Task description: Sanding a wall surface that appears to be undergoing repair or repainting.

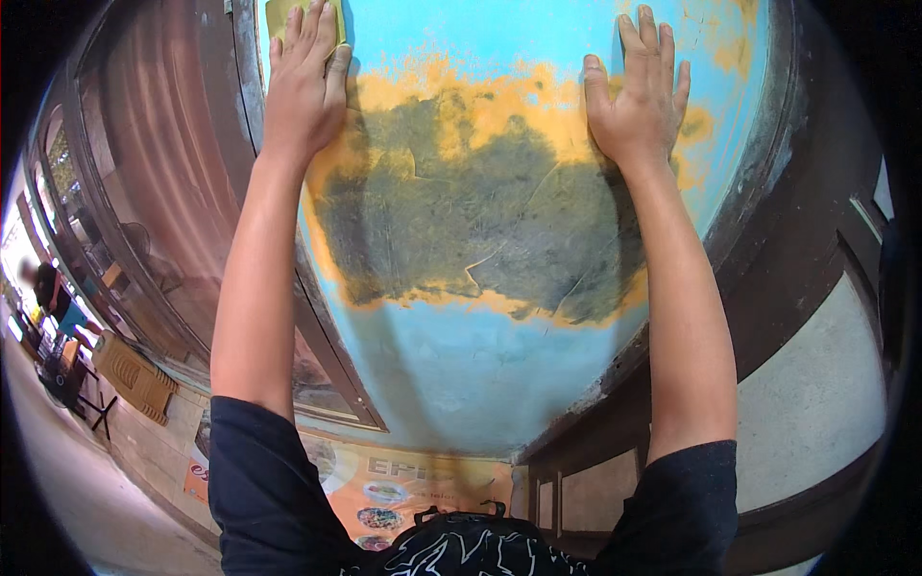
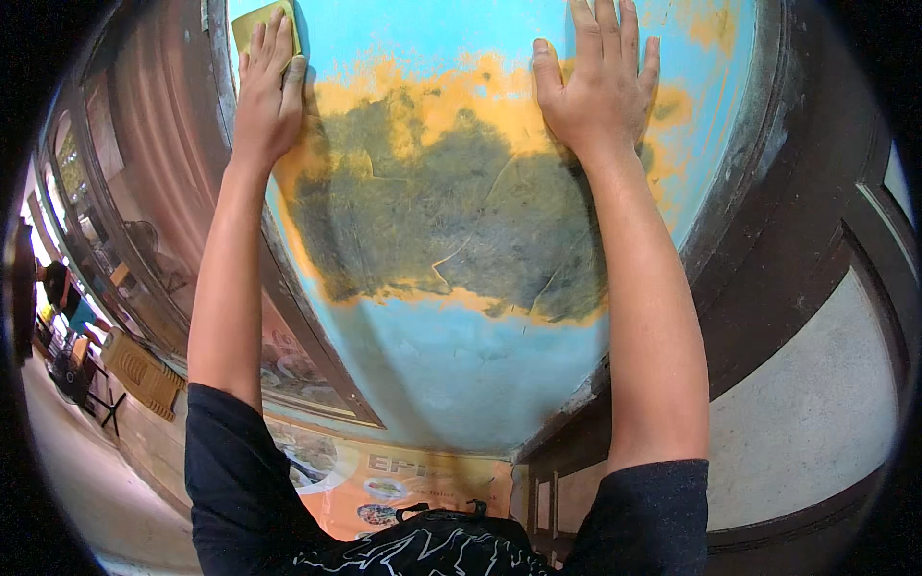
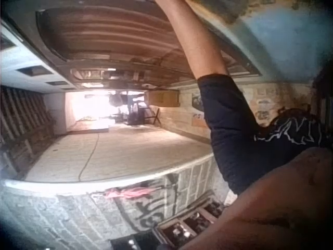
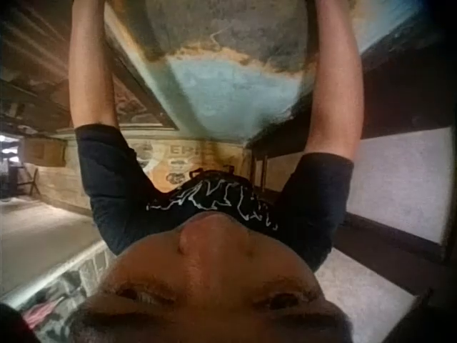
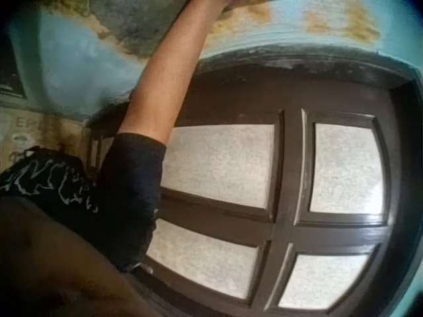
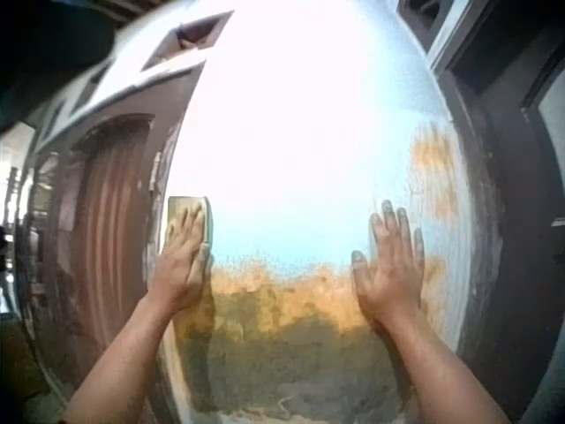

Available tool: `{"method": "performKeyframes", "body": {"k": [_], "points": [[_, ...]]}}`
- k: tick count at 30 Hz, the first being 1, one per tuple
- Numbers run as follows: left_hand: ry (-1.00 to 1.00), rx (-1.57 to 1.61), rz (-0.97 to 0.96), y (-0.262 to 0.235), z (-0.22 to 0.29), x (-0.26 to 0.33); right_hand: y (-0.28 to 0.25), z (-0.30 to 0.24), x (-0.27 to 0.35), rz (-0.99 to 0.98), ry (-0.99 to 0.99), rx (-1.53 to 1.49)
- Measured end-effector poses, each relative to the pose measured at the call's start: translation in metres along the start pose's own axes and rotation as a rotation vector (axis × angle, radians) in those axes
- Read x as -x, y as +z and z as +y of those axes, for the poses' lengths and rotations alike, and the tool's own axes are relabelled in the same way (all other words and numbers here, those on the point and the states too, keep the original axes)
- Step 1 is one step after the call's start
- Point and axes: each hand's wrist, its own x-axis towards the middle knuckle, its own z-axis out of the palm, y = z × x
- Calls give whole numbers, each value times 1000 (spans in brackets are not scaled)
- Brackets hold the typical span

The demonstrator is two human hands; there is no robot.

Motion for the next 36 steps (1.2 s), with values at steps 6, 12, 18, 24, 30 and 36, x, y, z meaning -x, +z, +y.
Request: {"method": "performKeyframes", "body": {"k": [6,12,18,24,30,36], "points": [[-97,82,-14,9,49,32,-7,11,-1,-60,41,6],[-45,21,-23,9,54,0,15,43,4,184,-98,-79],[-48,33,23,6,67,-11,6,46,-1,174,-96,-74],[-95,38,-58,-2,90,16,-1,46,0,170,-88,-75],[-33,11,35,1,76,-27,-1,42,-2,170,-88,-84],[-84,55,-64,0,114,21,-5,43,0,168,-83,-97]]}}
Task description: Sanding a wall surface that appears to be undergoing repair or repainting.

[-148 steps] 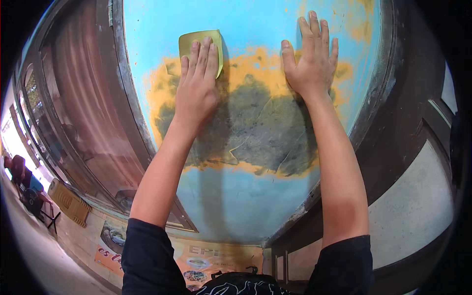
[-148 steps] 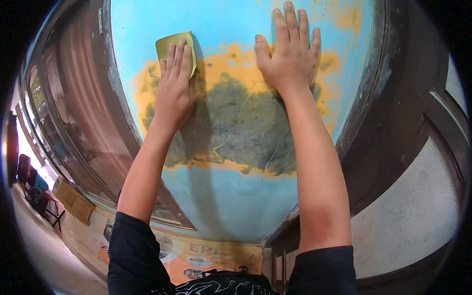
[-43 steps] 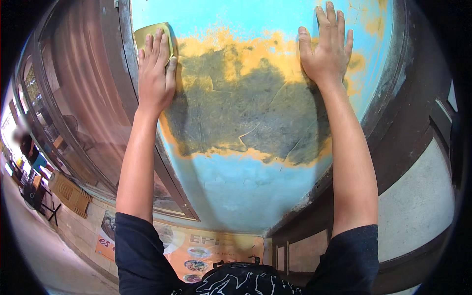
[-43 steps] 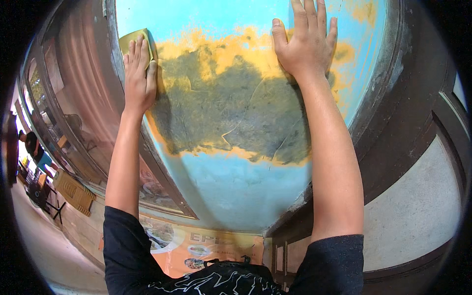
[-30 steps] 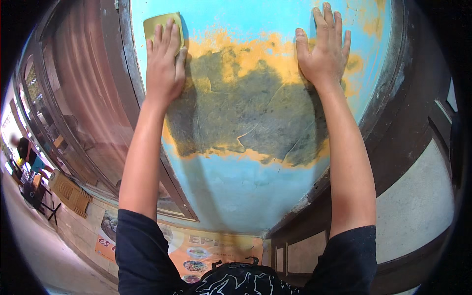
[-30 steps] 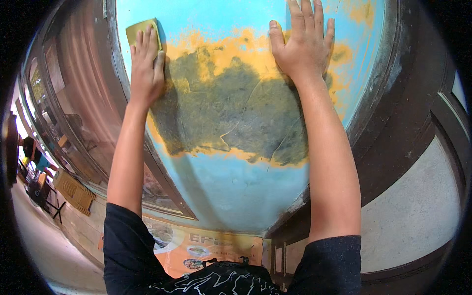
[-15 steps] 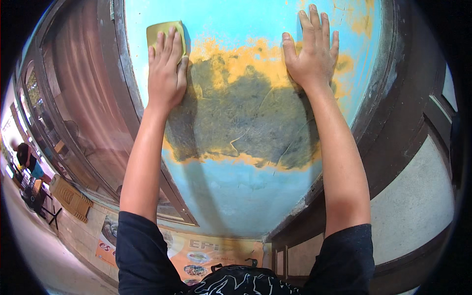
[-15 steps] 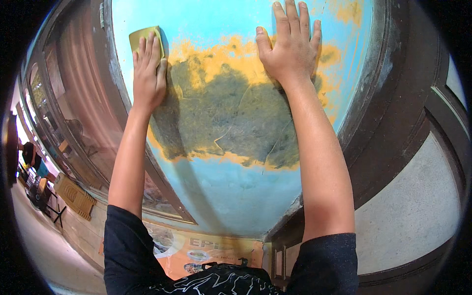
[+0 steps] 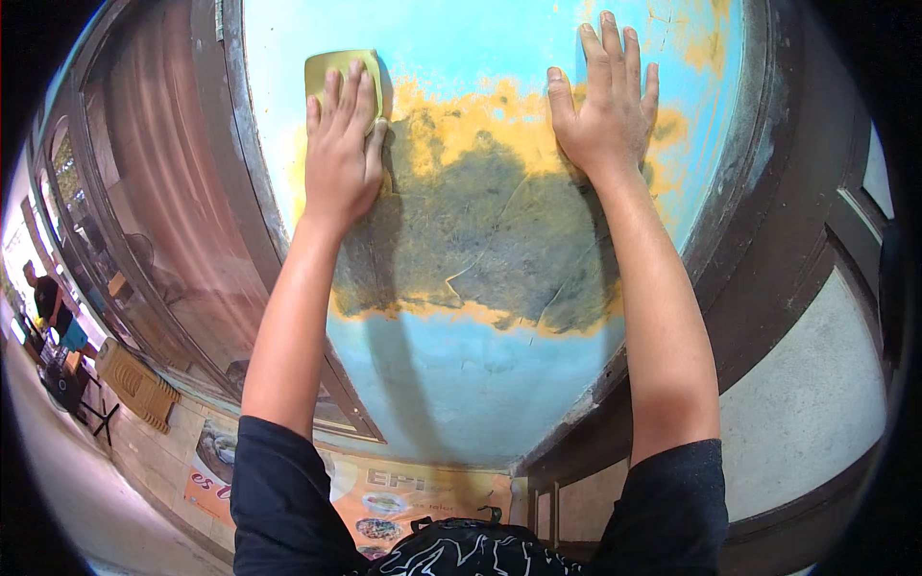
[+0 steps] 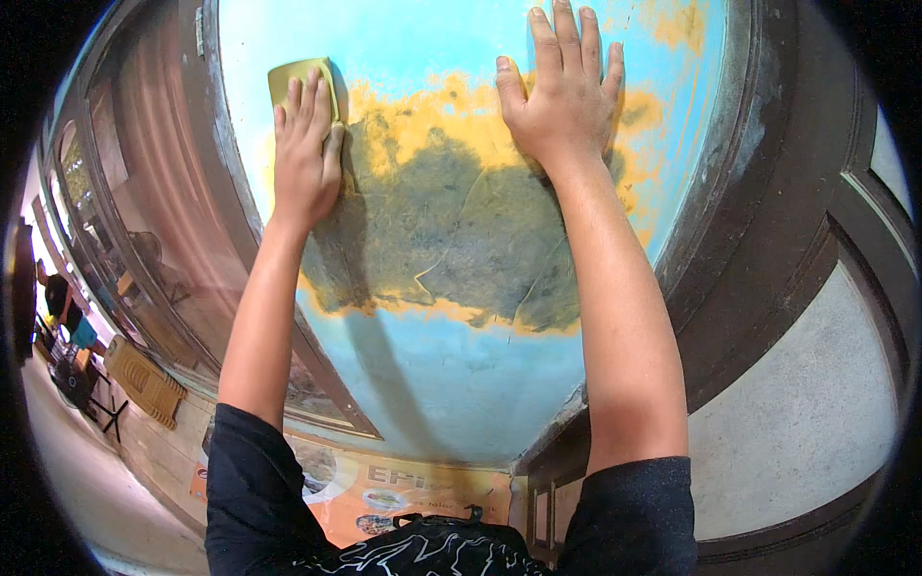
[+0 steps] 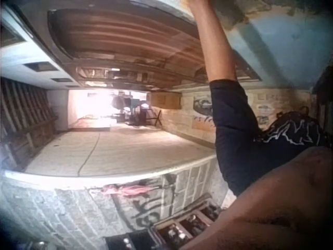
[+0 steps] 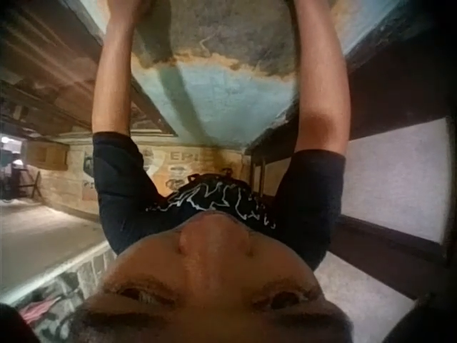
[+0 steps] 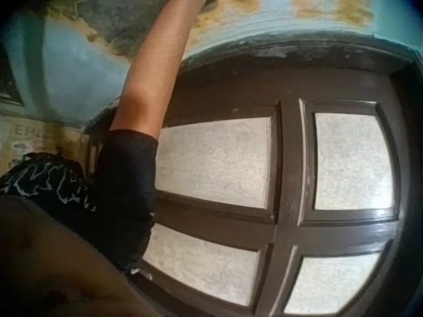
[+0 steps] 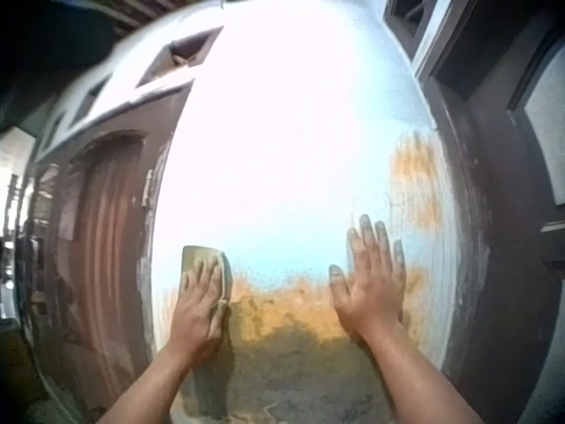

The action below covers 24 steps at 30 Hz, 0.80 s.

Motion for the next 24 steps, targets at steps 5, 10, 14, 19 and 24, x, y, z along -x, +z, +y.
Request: {"method": "performKeyframes", "body": {"k": [5,10,14,19,24], "points": [[11,-33,-3,-1,0,-18,-2,3,-1,5,-4,1],[46,-25,80,-1,-11,-59,-3,-1,-4,-7,8,-15],[-37,48,55,8,17,-39,-3,11,-1,5,-2,-12],[-37,30,22,14,27,-18,-30,-9,-10,-260,140,9],[25,22,92,13,15,-66,-26,-8,-10,-257,136,10]]}}
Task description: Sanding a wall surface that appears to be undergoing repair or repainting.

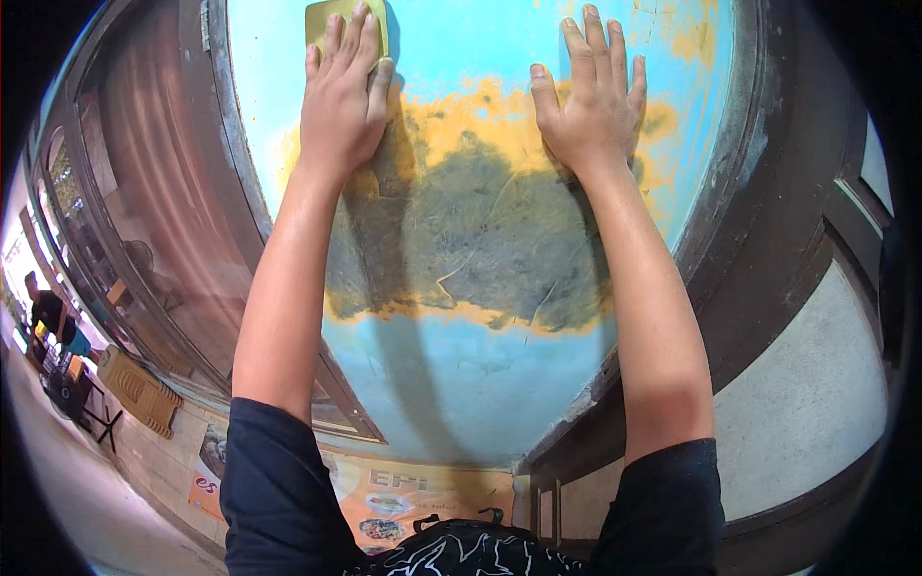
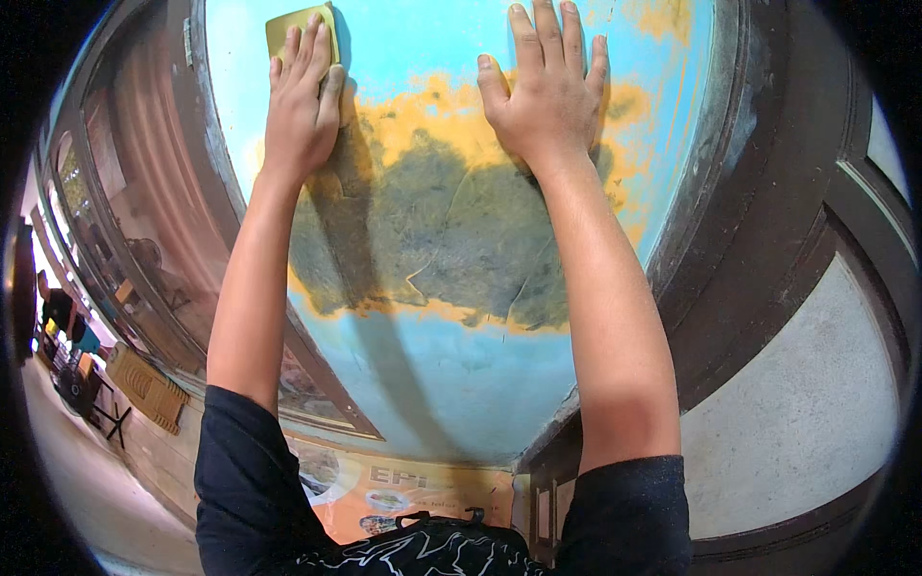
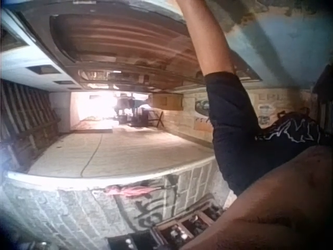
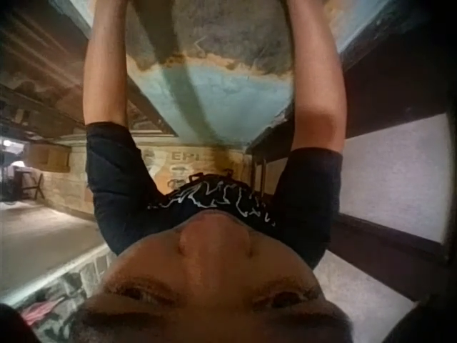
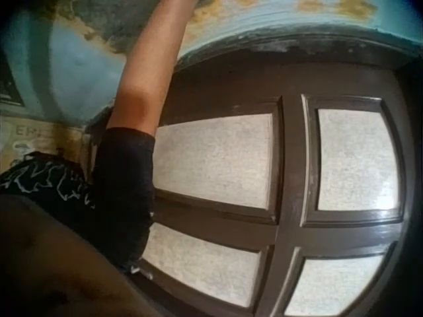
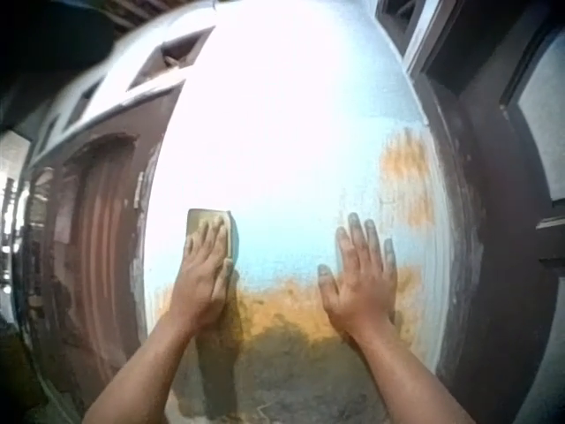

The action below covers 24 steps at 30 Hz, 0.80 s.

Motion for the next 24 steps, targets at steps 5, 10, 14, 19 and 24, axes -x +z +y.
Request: {"method": "performKeyframes", "body": {"k": [5,10,14,19,24], "points": [[-59,49,-47,-2,21,27,-2,4,1,15,-7,-17],[-74,10,-67,-2,29,40,-6,-1,1,15,-3,-10],[-17,26,-3,-1,22,6,-11,-4,-1,-17,13,-47],[-60,48,-32,-1,33,21,-9,-3,0,-5,8,-35],[-97,29,-93,-7,43,48,-11,-7,-1,-34,36,-92]]}}
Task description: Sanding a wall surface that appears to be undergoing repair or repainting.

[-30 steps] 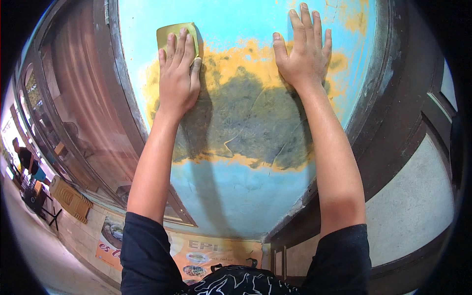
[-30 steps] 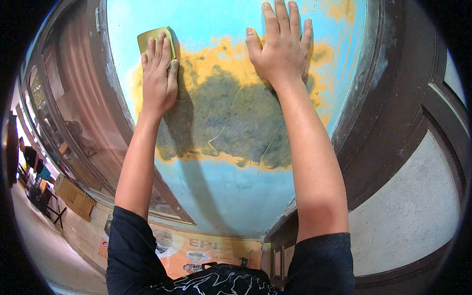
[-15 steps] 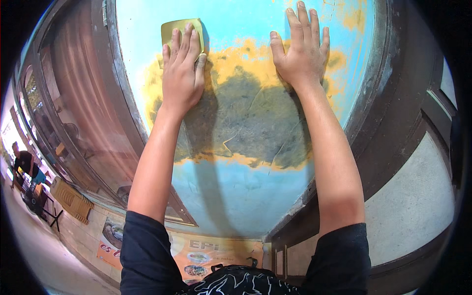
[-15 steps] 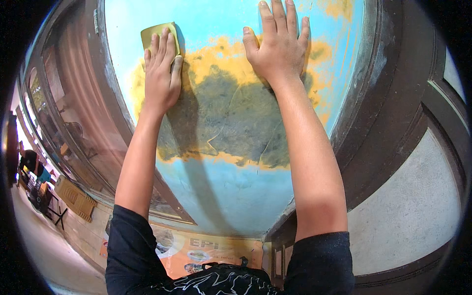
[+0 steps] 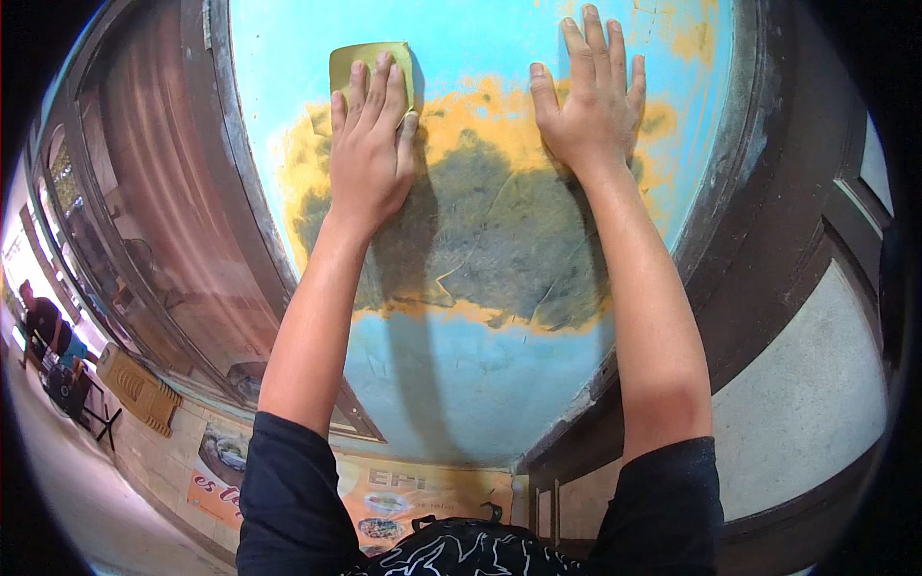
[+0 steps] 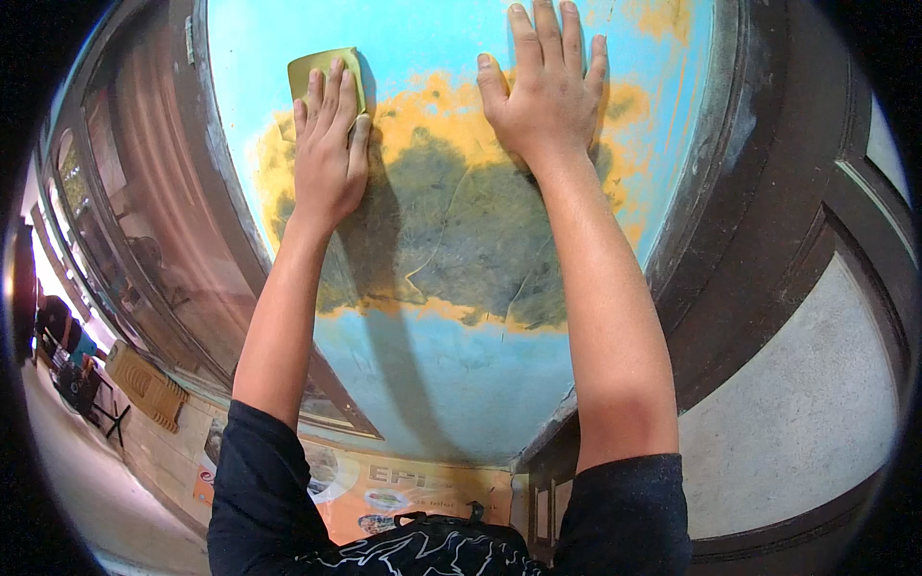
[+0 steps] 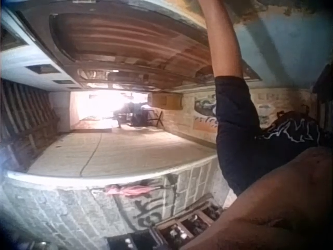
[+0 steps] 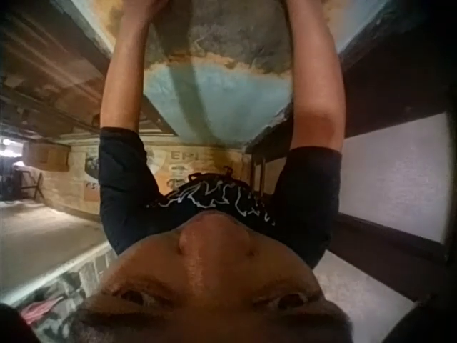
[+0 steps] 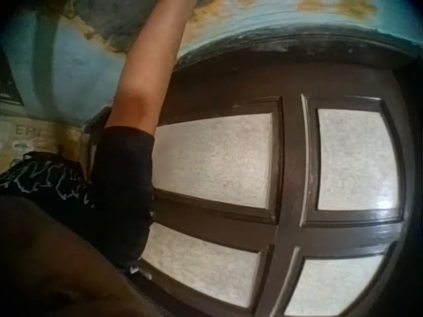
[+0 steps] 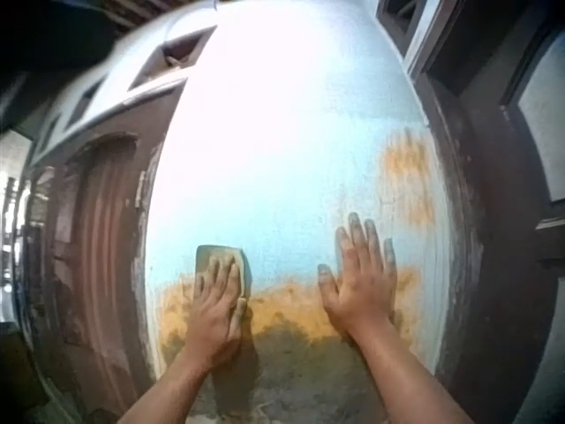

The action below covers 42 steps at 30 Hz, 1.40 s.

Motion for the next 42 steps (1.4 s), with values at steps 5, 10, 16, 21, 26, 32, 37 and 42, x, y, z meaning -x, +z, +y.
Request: {"method": "performKeyframes", "body": {"k": [5,10,16,21,26,32,37,42], "points": [[57,-10,71,-1,-11,-33,2,-10,3,17,-14,85],[52,6,82,0,-10,-21,3,-16,9,-10,11,49],[-3,-11,-1,7,6,17,9,-2,7,56,-55,116],[65,-19,75,12,3,-28,7,-8,9,-9,-5,104],[49,34,91,24,10,-18,14,-2,12,-16,-9,129],[13,8,29,23,17,5,19,-5,12,16,-22,104],[91,-42,124,22,6,-36,17,-14,9,27,-30,111],[15,26,103,18,23,-12,16,-12,9,50,-46,116]]}}
